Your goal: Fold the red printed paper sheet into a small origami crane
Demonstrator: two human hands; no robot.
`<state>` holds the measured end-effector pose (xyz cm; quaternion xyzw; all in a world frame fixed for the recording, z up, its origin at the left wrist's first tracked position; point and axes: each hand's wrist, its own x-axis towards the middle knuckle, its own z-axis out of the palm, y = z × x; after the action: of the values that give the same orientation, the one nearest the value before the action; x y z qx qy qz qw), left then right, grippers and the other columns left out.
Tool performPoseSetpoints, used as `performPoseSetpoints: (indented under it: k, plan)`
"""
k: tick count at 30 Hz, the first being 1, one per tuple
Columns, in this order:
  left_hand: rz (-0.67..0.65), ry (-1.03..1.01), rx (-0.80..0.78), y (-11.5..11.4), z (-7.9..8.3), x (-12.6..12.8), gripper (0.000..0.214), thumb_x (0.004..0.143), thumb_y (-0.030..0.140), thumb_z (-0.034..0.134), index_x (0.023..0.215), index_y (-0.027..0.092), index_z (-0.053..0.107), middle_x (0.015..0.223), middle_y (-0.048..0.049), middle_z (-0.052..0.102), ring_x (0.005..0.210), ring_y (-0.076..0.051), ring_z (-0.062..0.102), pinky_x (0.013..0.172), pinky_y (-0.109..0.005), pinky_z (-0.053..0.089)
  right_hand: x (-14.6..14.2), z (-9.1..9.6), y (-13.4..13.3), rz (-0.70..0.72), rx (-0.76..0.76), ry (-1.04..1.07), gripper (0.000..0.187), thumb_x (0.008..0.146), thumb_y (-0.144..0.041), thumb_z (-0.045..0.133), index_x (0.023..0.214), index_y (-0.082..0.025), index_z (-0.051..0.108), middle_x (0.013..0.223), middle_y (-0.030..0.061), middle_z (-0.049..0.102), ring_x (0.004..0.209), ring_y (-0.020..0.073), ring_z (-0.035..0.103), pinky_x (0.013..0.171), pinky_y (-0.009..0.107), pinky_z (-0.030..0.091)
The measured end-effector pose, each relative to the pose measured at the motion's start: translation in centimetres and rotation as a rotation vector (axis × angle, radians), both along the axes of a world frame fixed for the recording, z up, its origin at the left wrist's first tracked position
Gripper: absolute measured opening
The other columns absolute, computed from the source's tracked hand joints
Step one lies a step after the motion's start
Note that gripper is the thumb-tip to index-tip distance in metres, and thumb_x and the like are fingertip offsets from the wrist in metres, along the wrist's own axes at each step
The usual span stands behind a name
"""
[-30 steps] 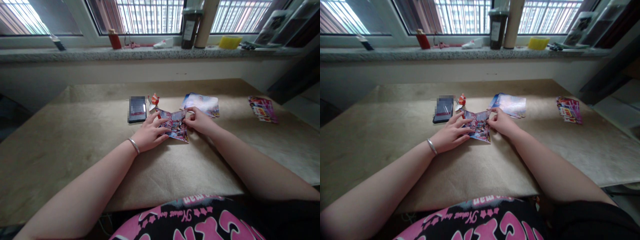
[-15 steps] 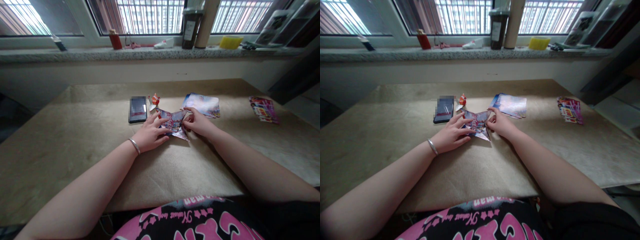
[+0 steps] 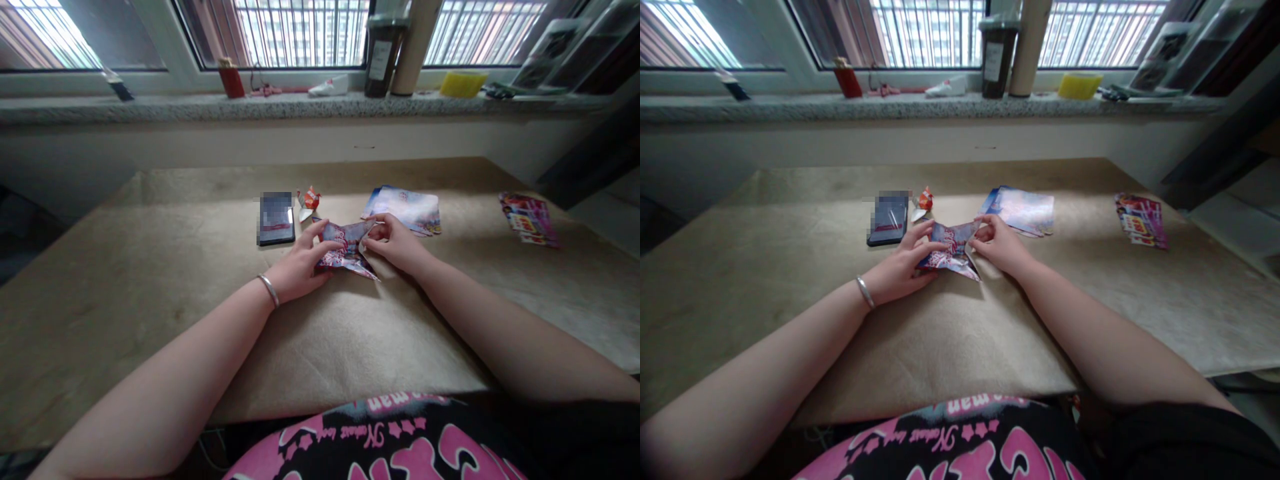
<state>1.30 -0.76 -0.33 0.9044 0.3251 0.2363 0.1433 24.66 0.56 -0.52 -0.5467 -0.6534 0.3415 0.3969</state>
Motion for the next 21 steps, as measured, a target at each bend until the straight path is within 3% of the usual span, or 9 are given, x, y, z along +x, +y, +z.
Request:
performPoseSetpoints:
  k: [5, 10, 17, 21]
  plan:
    - [-0.004, -0.095, 0.012, 0.26, -0.46, -0.06, 0.056, 0.071, 0.007, 0.059, 0.124, 0.025, 0.047, 0.147, -0.0088, 0.012, 0.129, -0.029, 0.038, 0.110, -0.048, 0.034, -0.16, 0.37, -0.31, 0.080, 0.047, -0.126, 0.016, 0.072, -0.026, 0.057, 0.085, -0.016, 0.058, 0.073, -0.0007, 0.061, 0.064, 0.0115, 0.054, 0.064, 0.026, 0.044]
    - [0.022, -0.220, -0.004, 0.17, -0.55, 0.17, 0.080, 0.073, 0.011, 0.064, 0.139, 0.032, 0.026, 0.149, -0.0093, 0.007, 0.127, -0.028, 0.039, 0.106, -0.046, 0.041, 0.02, -0.15, -0.08, 0.036, 0.032, -0.197, 0.016, 0.072, -0.030, 0.056, 0.080, -0.016, 0.060, 0.072, 0.0014, 0.063, 0.063, 0.0135, 0.055, 0.062, 0.027, 0.044]
    - [0.119, -0.432, 0.011, 0.18, -0.43, 0.34, 0.106, 0.068, 0.031, 0.076, 0.144, 0.036, 0.002, 0.150, -0.0130, 0.002, 0.134, -0.036, 0.026, 0.101, -0.049, 0.043, 0.31, -0.50, 0.36, 0.053, -0.051, 0.040, 0.021, 0.074, -0.028, 0.054, 0.090, -0.015, 0.061, 0.081, 0.0034, 0.069, 0.073, 0.0152, 0.062, 0.069, 0.028, 0.048]
    - [0.146, -0.519, -0.120, 0.17, -0.35, 0.46, 0.110, 0.070, 0.044, 0.072, 0.141, 0.040, -0.012, 0.151, -0.0139, -0.002, 0.135, -0.036, 0.027, 0.102, -0.052, 0.040, 0.49, -0.61, 0.58, 0.019, -0.092, 0.154, 0.020, 0.076, -0.031, 0.057, 0.089, -0.016, 0.059, 0.080, 0.0033, 0.069, 0.066, 0.0135, 0.064, 0.063, 0.025, 0.049]
